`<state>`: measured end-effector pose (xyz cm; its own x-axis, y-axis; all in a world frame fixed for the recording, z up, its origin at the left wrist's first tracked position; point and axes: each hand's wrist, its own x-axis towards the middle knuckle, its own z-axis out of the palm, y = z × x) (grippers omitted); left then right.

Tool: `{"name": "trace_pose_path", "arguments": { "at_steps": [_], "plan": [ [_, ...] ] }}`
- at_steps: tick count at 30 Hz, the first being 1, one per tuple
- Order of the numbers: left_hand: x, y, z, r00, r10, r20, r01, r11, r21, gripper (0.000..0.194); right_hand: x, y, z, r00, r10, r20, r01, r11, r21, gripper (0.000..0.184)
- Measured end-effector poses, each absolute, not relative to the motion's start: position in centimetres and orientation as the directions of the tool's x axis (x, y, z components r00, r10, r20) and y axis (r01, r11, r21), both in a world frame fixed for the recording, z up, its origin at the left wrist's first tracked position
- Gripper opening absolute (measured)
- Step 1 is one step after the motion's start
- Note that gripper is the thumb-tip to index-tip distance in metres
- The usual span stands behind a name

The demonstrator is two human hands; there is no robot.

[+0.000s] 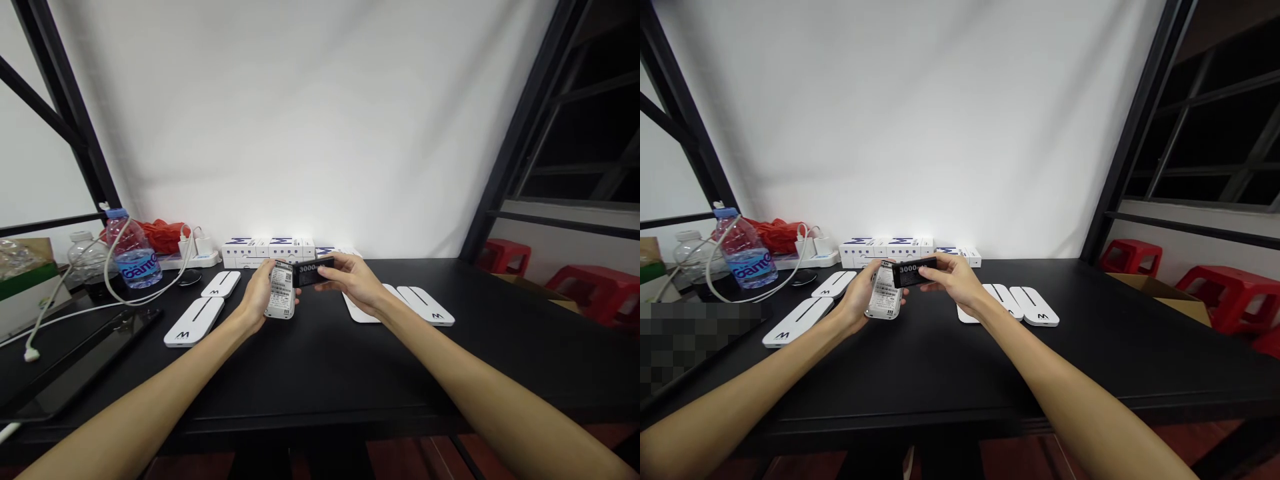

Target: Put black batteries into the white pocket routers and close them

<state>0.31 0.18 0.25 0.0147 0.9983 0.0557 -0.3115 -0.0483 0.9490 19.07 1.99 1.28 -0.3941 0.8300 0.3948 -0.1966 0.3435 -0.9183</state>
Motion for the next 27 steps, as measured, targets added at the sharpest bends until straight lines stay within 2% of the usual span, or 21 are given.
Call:
{"name": "trace_pose_path", "arguments": {
  "at_steps": [7,12,17,20,22,27],
  "plan": [
    [0.9,0.1,-0.1,0.099,0.995,0.029,-0.266,-0.002,0.964,0.036,18.8,1.8,1.2,-0.384,0.845,0.371,0.002,0.403,-0.915,0.028],
    [1.1,-0.4,-0.2,0.245,0.969,0.015,-0.248,0.048,0.968,0.040,18.3,2.1,0.6,-0.337,0.813,0.475,0.054,0.520,-0.853,0.031],
    [1.4,-0.9,-0.4,0.404,0.915,0.006,-0.277,0.117,0.954,0.045,17.9,1.5,0.4,-0.299,0.760,0.578,0.228,0.645,-0.730,0.025],
    [1.5,-1.3,-0.5,0.422,0.907,0.012,-0.260,0.108,0.960,0.046,17.6,0.8,0.5,-0.305,0.678,0.669,0.384,0.730,-0.565,0.020],
    [1.6,-1.4,-0.5,0.408,0.912,0.034,-0.242,0.072,0.968,0.043,17.4,0.5,0.5,-0.313,0.623,0.717,0.431,0.766,-0.477,0.016],
    [1.8,-1.5,-0.3,0.351,0.933,0.078,-0.251,0.014,0.968,0.031,17.0,0.4,0.2,-0.316,0.625,0.714,0.436,0.764,-0.476,0.019]
  ]
}}
